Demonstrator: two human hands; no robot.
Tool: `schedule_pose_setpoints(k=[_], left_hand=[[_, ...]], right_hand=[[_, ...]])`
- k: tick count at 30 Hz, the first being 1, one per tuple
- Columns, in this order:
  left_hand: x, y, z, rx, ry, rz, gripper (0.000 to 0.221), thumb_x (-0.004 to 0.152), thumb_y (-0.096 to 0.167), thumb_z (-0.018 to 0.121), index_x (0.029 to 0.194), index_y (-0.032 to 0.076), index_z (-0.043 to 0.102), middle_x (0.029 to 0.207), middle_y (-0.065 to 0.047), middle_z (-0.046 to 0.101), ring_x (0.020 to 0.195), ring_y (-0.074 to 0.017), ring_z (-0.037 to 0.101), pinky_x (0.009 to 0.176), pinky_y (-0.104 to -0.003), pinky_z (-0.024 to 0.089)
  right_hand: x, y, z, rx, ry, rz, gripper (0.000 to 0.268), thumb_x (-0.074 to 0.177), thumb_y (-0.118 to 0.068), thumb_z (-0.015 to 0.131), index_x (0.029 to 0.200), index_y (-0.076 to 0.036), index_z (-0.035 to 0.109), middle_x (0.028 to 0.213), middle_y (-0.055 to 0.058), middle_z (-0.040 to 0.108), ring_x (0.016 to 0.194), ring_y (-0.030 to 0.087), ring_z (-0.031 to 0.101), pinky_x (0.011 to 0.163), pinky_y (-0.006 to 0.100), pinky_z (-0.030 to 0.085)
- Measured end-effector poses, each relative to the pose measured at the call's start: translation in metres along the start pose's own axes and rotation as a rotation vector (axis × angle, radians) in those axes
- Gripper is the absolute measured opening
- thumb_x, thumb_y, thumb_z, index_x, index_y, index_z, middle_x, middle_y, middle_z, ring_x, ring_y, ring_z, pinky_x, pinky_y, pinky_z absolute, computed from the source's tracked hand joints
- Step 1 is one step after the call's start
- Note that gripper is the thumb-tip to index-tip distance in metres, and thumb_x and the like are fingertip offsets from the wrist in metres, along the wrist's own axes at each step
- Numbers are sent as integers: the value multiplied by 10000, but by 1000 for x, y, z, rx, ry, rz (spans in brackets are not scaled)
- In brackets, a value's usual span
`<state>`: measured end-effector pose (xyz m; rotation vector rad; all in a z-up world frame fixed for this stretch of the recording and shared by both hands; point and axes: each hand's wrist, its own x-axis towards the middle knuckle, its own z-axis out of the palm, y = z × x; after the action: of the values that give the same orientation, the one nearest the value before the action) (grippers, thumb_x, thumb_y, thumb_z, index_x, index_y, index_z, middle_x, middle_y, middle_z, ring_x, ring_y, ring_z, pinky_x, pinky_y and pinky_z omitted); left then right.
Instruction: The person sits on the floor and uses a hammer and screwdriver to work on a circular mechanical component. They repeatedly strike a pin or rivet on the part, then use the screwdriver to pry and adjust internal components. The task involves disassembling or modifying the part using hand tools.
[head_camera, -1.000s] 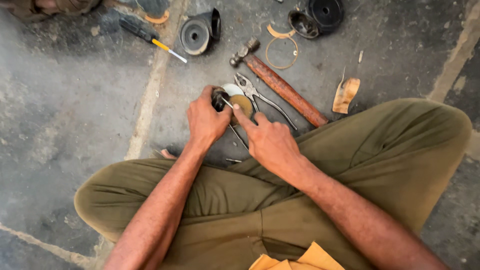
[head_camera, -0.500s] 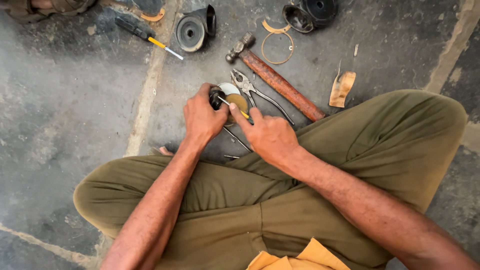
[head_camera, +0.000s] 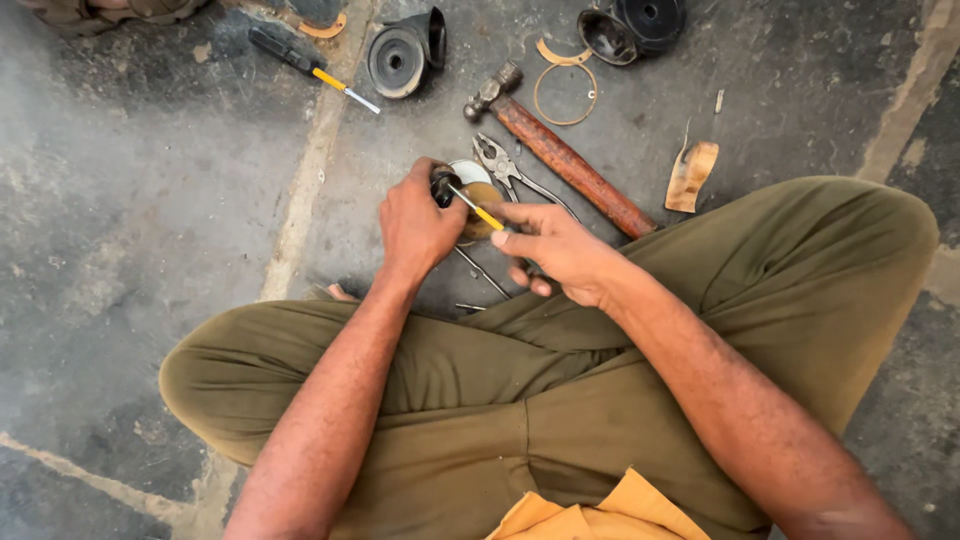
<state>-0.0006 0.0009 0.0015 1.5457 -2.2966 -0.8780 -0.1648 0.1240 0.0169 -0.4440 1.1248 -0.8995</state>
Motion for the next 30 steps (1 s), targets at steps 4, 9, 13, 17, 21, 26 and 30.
schedule_pose_setpoints(k=[4,9,13,17,21,26,30], left_hand=[[2,1,-4,-15,-11,-8,341,794,245,735,1088,81,682,941,-199,750,911,-431,709,798,-528,536],[0,1,-4,-1,-29,10,328,794,238,735,1075,78,681,938,-197,751,901,-427,710,796,-528,535],[2,2,-3,-25,-22,-9,311,800,226,726,1075,86,687,935,-195,750,905,-425,709,796,-523,539],[0,2,-2,-15,-4,20,321,790,195,718,1086,77,676,949,-207,744,912,-437,702,800,-527,534],[0,1,-1,-4,0,49,360,762,171,718,1101,62,662,974,-223,737,925,-451,690,802,-533,527],[1,0,-1,3,-32,47,352,774,163,716,1105,58,654,1002,-221,734,948,-446,690,810,-535,525],[0,-1,-1,18,-30,78,372,771,162,725,1118,53,647,1006,-232,729,948,-456,684,810,-542,521]], right_hand=[[-7,-15,15,-267,78,-10,590,945,-142,607,1520,-182,485,754,33,650,396,56,457,316,228,349],[-5,-18,16,-20,148,33,495,969,-150,614,1461,-95,595,768,59,657,412,41,433,322,211,285],[2,-14,6,349,75,136,447,977,-136,556,1417,-76,603,779,59,656,425,48,453,330,204,288],[4,-6,10,187,132,73,428,980,-105,547,1401,-93,628,750,36,642,423,44,421,330,216,275],[5,1,23,-343,255,-284,412,976,-69,584,1378,-76,675,724,16,665,555,27,486,477,236,403],[4,4,23,-602,358,-310,393,947,-79,614,1329,-100,703,670,87,647,584,78,499,538,299,452],[0,4,17,-795,360,-545,384,935,-64,638,1312,-99,708,838,183,692,658,232,644,603,360,512]])
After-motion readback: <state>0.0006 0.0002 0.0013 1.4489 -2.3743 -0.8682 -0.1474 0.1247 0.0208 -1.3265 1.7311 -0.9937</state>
